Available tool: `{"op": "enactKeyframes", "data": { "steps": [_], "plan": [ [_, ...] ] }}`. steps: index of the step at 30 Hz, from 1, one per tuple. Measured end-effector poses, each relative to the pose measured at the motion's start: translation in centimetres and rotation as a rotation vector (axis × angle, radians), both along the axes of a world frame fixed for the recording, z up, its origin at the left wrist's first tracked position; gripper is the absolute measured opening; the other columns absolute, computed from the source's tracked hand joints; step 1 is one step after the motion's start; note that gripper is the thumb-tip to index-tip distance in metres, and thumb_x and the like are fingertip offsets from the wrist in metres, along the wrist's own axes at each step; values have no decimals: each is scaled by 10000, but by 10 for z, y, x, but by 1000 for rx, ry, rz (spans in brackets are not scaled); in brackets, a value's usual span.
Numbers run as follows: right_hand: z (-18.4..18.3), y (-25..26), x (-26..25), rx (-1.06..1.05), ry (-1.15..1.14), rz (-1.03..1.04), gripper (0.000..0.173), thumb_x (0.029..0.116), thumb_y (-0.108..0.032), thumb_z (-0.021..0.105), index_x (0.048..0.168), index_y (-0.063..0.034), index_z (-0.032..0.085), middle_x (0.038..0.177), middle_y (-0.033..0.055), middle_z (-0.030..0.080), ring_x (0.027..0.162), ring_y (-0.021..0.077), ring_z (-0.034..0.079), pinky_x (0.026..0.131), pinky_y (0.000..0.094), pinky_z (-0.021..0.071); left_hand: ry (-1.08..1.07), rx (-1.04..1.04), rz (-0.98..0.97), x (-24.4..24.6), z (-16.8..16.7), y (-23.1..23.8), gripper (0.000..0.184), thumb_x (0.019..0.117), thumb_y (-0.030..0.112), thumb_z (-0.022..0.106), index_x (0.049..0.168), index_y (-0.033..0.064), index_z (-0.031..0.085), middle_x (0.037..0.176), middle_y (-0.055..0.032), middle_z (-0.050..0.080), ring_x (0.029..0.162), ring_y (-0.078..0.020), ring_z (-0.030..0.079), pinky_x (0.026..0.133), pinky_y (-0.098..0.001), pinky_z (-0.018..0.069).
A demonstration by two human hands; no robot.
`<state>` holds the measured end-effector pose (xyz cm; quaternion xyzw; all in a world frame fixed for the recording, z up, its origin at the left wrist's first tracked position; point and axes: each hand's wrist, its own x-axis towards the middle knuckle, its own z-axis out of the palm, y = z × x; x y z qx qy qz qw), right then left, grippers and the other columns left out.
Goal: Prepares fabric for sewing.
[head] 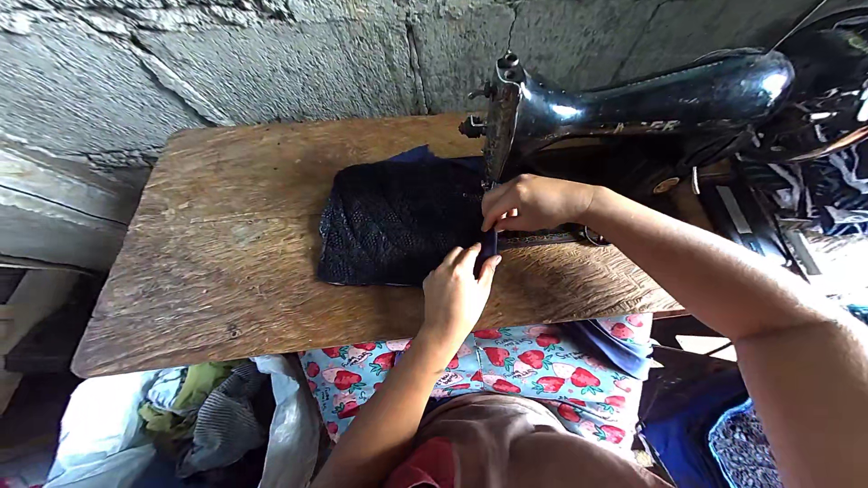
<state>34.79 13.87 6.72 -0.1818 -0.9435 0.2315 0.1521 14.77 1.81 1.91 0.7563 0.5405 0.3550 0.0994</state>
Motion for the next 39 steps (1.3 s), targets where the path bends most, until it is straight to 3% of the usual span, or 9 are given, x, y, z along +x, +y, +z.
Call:
{"op": "enactKeyframes", "data": {
  "steps": [6,10,13,18,22,30,39],
  "plan": [
    [1,4,-4,54,-22,56,183,917,10,642,983,-44,803,966,106,737,894,228,707,812,421,577,23,29,26,0,5,-1,270,920,259,745,1019,11,788,838,-137,739,728,-273,730,633,-448,586],
    [5,5,-6,56,-100,69,195,909,-12,664,1019,-73,814,951,101,718,880,245,690,791,450,565,26,31,17,1,5,-1,240,920,240,741,979,13,792,801,-131,729,702,-270,721,615,-442,579],
    [6,6,-5,62,-107,81,145,901,-40,699,978,-74,817,938,101,719,860,239,688,775,431,566,11,40,-9,0,2,0,209,925,228,735,972,39,809,790,-105,716,666,-231,696,586,-407,565],
    [5,8,-1,58,-83,102,114,879,-67,740,961,-75,819,941,93,727,875,237,699,784,435,576,-4,51,-28,2,-1,0,191,928,268,747,956,93,819,941,-87,706,692,-191,684,562,-362,562],
    [3,8,2,79,-45,127,112,878,-63,727,947,-71,815,911,86,725,827,222,697,735,420,576,28,105,-23,3,-4,1,173,897,264,771,934,104,825,882,-72,710,660,-190,679,524,-355,539],
    [2,0,11,155,-34,130,159,883,-59,647,893,-76,804,874,58,734,771,204,702,660,419,572,-27,211,-66,5,-13,1,107,866,206,783,872,103,811,825,-46,745,699,-159,714,580,-315,564],
    [8,-7,4,149,-146,97,129,886,-54,629,857,-72,753,862,64,694,758,230,681,629,455,550,-45,-304,-137,1,15,1,173,944,257,728,953,98,796,897,-47,744,787,-190,700,712,-426,555]
  ]
}}
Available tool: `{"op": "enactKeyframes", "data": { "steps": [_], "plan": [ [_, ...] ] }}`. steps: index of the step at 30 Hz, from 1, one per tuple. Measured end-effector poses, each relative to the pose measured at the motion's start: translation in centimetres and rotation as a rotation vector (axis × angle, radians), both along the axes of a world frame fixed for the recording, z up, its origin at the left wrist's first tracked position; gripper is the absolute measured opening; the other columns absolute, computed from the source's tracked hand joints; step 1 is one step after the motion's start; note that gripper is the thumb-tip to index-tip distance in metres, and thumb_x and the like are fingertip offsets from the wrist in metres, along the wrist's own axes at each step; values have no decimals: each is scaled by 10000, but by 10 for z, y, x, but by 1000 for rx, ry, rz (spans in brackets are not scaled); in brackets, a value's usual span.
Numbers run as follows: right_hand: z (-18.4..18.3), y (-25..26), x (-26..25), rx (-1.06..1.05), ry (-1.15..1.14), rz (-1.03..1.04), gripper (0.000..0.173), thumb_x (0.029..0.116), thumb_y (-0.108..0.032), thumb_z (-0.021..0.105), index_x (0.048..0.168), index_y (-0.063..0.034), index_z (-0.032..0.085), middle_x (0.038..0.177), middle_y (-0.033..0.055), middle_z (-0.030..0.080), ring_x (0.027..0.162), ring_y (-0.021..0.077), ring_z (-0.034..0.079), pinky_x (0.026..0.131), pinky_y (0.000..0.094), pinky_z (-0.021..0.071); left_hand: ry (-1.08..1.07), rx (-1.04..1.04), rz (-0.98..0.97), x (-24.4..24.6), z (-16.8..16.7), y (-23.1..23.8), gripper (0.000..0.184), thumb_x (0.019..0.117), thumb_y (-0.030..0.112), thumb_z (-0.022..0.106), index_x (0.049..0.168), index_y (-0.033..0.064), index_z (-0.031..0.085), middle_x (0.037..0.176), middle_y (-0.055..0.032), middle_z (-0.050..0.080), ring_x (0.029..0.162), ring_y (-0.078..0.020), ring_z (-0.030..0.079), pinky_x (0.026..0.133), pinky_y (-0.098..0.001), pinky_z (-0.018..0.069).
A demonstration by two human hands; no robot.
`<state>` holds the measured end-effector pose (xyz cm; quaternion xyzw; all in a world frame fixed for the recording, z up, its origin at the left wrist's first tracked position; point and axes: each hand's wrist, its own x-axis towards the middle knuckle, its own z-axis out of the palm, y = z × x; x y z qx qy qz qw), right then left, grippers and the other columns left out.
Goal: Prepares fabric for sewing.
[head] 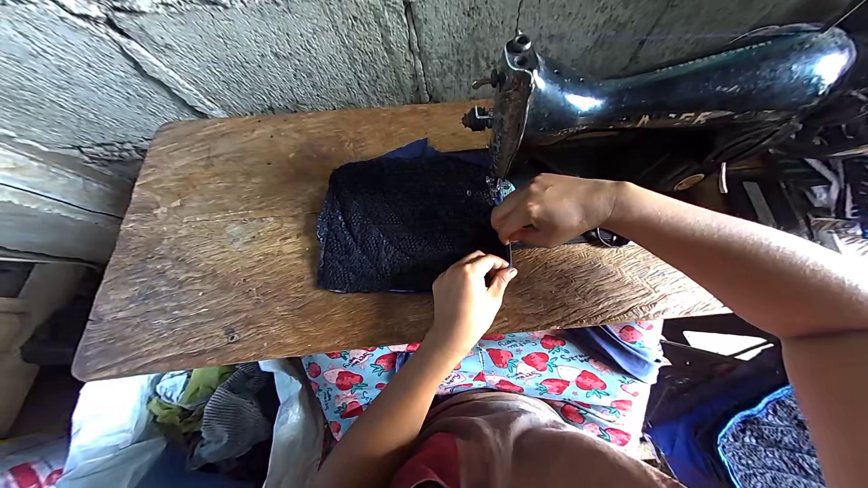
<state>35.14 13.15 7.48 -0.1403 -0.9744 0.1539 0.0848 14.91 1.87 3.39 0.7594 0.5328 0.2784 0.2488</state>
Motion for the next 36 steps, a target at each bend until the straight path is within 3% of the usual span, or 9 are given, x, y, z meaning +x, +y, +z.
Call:
{"op": "enactKeyframes", "data": {
  "steps": [6,13,18,21,24,26,30,33,36],
  "plan": [
    [-6,-5,-13,8,-68,-37,134,895,-79,591,798,-20,662,869,124,636,845,294,638,716,451,523,125,-73,5,6,13,-3,267,1011,245,633,960,19,764,933,-141,746,909,-294,725,803,-496,565],
    [-13,-10,-16,34,-50,-128,178,944,-111,560,824,-30,664,863,128,641,905,330,635,823,496,511,199,-100,110,9,17,-4,264,1037,197,564,1035,4,746,877,-176,740,859,-356,729,754,-548,554],
    [-7,-14,-19,-32,-72,-211,89,913,-64,658,902,6,710,939,175,654,985,365,625,887,498,500,259,-226,78,10,27,-1,295,1059,254,539,1114,50,745,981,-170,750,968,-353,720,832,-567,539],
    [-8,-33,-25,-43,2,-425,174,849,-65,787,989,0,706,1090,194,657,1134,387,604,982,507,504,315,-258,55,11,32,4,311,1029,296,576,1055,40,750,980,-176,745,974,-357,716,812,-577,541],
    [-26,-63,-29,45,189,-574,86,825,-39,777,847,18,716,962,176,701,1026,360,669,896,512,550,398,-283,23,9,39,9,349,995,357,639,1021,21,732,968,-204,730,975,-391,705,798,-605,527],
    [-41,-82,-28,140,287,-618,73,868,-48,739,815,-1,725,950,144,729,996,321,697,892,486,570,420,-201,-31,3,38,15,314,951,322,701,1072,34,725,1035,-200,729,1037,-397,688,846,-615,515],
    [-64,-106,-26,303,357,-621,190,932,-99,621,979,-20,787,1123,140,749,1048,313,707,884,472,581,270,220,-395,-26,8,51,521,845,209,818,1338,138,665,1385,-145,598,1280,-384,542,1037,-630,399],
    [-68,-114,-21,250,389,-612,265,951,-79,571,1097,-14,782,1222,138,733,1126,293,695,965,429,559,232,321,-554,-37,-11,69,447,907,275,728,1338,166,690,1489,-96,563,1398,-337,491,1142,-609,340],
    [-59,-111,-12,86,482,-732,224,938,-15,611,1092,21,770,1153,161,742,1087,264,718,978,393,573,211,330,-535,-40,-16,68,412,923,322,707,1296,145,716,1464,-97,594,1394,-330,510,1155,-588,355]
  ]
}}
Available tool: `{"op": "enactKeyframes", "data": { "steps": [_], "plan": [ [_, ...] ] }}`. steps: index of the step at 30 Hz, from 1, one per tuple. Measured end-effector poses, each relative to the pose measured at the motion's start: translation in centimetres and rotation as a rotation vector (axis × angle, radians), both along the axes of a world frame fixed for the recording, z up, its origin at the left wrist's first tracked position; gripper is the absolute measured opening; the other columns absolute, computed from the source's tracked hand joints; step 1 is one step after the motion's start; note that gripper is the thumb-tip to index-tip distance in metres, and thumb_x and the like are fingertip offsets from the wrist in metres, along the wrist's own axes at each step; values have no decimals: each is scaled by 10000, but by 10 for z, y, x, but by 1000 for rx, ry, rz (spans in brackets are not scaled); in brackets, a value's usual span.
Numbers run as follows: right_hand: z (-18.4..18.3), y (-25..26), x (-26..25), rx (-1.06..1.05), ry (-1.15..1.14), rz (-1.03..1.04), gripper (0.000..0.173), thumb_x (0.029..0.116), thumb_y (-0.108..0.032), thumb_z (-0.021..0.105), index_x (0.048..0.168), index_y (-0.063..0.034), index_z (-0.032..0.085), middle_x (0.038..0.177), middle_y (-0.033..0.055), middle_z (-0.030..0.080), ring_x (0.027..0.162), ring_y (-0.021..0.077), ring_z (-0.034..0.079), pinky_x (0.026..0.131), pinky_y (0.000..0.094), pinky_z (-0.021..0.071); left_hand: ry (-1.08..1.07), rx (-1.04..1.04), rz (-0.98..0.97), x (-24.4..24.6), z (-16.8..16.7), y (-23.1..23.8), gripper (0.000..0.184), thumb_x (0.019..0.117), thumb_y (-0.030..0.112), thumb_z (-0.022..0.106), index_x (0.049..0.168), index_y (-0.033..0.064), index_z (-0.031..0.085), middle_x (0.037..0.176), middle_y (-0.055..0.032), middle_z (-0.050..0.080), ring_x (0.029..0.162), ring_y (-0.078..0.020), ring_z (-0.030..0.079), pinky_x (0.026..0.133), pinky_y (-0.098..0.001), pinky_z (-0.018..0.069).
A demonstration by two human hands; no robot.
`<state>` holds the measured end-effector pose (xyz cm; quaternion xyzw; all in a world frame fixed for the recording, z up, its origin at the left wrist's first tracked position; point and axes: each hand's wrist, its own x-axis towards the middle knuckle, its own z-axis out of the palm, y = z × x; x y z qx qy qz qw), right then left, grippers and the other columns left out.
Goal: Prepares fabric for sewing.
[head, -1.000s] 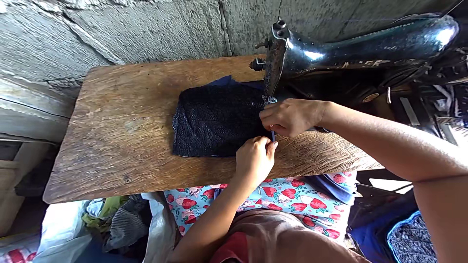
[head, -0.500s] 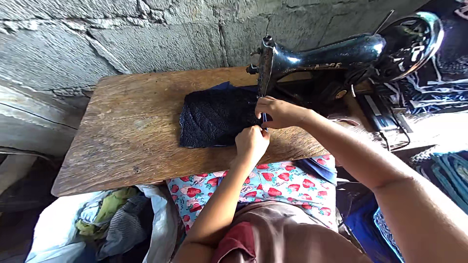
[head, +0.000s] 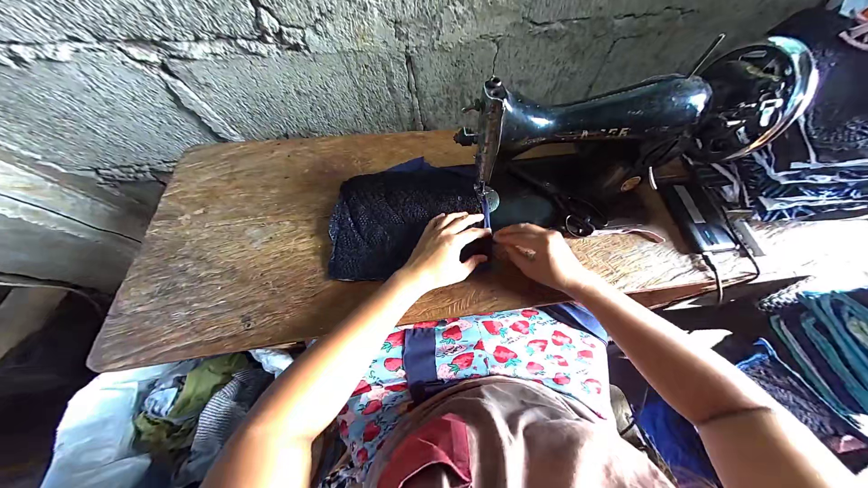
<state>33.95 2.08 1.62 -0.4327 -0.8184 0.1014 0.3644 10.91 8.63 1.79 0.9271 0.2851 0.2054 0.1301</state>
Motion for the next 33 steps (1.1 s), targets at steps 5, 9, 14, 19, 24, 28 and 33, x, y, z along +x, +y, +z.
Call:
{"op": "enactKeyframes", "data": {
  "steps": [5,9,14,19,24,28,33],
  "plan": [
    [11,50,13,-15,-59,68,206,987,-38,600,1099,-14,771,995,153,763,884,265,749,841,430,609,-36,21,34,-1,-7,-1,402,921,379,696,1245,146,737,1413,-124,614,1356,-324,544,1152,-599,360],
    [25,90,15,34,-245,330,196,965,-41,604,1022,-47,792,900,129,745,811,282,734,729,496,593,-28,25,52,-1,-10,-1,415,924,403,695,1280,191,721,1396,-85,627,1357,-292,540,1149,-584,367],
    [37,101,14,28,-371,429,175,979,-63,601,954,-28,770,861,124,735,777,287,729,682,485,583,-52,12,63,0,-6,-5,383,919,367,710,1266,207,735,1378,-109,624,1329,-315,554,1133,-594,381],
    [41,102,10,-39,-465,417,150,1001,-51,566,959,-22,707,862,135,702,746,310,707,647,508,565,-57,41,67,0,-10,-5,355,929,395,690,1240,233,749,1327,-98,636,1285,-300,574,1124,-587,387],
    [36,98,3,-73,-435,346,161,1002,-51,559,1002,-11,715,933,147,716,814,325,720,694,525,573,-66,52,71,-1,-11,-5,350,933,392,683,1235,232,755,1295,-91,651,1283,-298,575,1137,-592,373],
    [23,85,1,106,-316,253,126,946,-46,635,867,-5,724,893,137,707,920,312,698,795,433,579,-55,83,40,-3,-10,-6,339,964,379,638,1237,224,764,1308,-105,652,1285,-302,578,1132,-600,373],
    [-1,48,-1,247,-245,176,204,923,-104,614,978,7,777,1072,149,753,1039,297,716,880,420,591,52,135,-100,-13,-2,-3,379,1031,309,489,1255,137,740,1394,-94,640,1354,-283,563,1163,-650,314]
  ]
}}
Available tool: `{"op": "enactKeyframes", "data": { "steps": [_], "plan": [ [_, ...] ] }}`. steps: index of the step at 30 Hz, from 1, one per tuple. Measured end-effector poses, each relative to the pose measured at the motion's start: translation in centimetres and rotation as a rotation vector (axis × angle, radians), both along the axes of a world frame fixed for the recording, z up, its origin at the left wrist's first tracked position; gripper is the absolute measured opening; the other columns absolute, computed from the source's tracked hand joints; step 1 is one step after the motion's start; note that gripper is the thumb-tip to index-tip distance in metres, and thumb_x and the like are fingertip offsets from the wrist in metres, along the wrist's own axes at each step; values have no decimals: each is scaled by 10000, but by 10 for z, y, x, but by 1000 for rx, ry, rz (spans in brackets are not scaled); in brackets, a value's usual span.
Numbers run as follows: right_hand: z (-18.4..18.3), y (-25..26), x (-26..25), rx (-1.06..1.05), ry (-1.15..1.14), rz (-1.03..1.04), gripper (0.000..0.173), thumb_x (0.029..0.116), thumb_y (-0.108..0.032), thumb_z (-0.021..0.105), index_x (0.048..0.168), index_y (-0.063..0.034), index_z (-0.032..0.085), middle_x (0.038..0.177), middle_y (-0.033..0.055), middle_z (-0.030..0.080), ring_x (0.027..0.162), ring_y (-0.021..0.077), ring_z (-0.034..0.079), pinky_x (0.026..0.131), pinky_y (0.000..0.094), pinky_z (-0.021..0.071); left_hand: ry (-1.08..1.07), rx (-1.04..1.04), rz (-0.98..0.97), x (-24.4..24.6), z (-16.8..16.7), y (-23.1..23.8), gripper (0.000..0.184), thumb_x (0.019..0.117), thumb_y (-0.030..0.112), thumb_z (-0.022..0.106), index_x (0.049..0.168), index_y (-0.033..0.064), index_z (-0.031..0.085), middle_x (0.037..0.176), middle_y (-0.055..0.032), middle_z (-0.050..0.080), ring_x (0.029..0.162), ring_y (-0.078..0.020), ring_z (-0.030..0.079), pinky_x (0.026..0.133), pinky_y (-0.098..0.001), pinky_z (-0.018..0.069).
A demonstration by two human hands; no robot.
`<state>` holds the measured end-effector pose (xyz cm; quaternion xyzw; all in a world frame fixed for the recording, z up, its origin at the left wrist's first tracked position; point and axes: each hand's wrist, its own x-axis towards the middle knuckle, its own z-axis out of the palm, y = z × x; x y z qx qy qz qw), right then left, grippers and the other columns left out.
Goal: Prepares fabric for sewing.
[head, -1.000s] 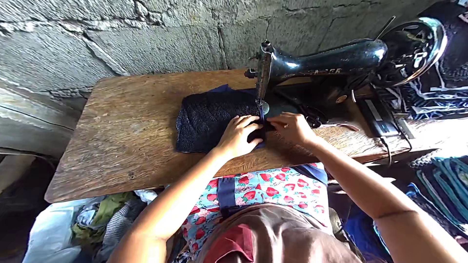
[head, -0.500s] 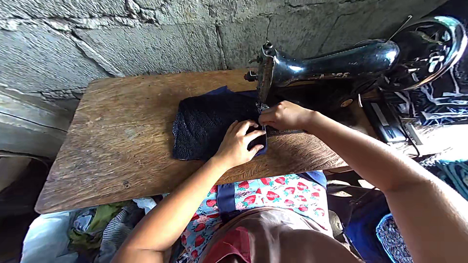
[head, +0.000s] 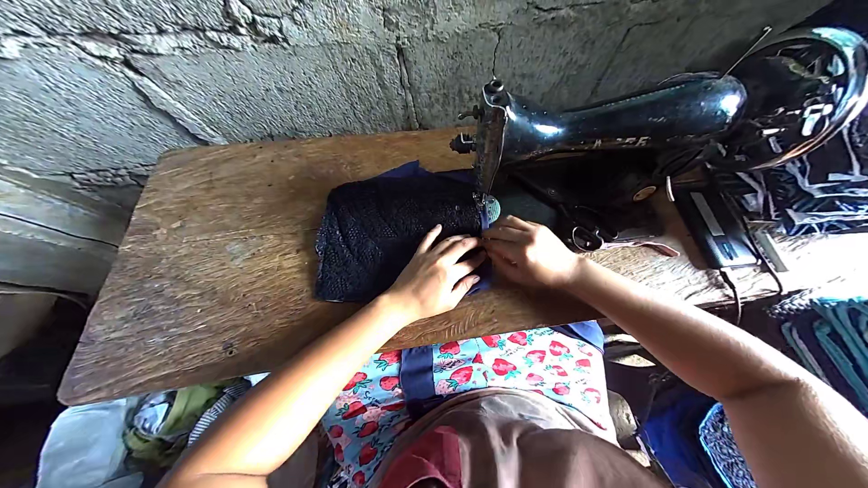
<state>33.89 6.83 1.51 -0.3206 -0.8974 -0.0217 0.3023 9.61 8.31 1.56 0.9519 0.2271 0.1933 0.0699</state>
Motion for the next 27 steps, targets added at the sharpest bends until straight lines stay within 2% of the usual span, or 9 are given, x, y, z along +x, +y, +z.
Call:
{"op": "enactKeyframes", "data": {
  "steps": [6,11,19,27],
  "plan": [
    [-10,-16,-2,25,-13,-80,305,962,-124,534,1104,18,762,1184,157,743,1059,305,717,890,408,582,11,-21,-55,-7,-3,4,400,1032,308,477,1287,120,722,1426,-121,620,1386,-310,534,1151,-630,346],
    [-11,-17,-3,15,-7,-99,307,949,-101,525,1108,10,763,1192,151,742,1053,306,715,865,416,580,-5,-10,-37,-7,-5,1,397,1032,302,474,1279,125,729,1416,-103,637,1388,-311,537,1142,-620,363],
    [-10,-14,-1,-21,-39,-109,327,942,-102,523,1151,2,752,1249,148,721,1095,314,696,902,430,559,-17,-15,-56,-8,-6,10,392,1023,301,489,1289,135,725,1426,-93,629,1395,-294,527,1154,-602,351],
    [-6,-9,3,-66,-60,-147,336,947,-116,520,1169,-19,753,1275,130,713,1119,314,682,879,444,553,-7,-36,-32,-1,-4,14,396,1009,290,500,1296,133,721,1435,-100,620,1393,-310,526,1138,-630,353]
  ]
}}
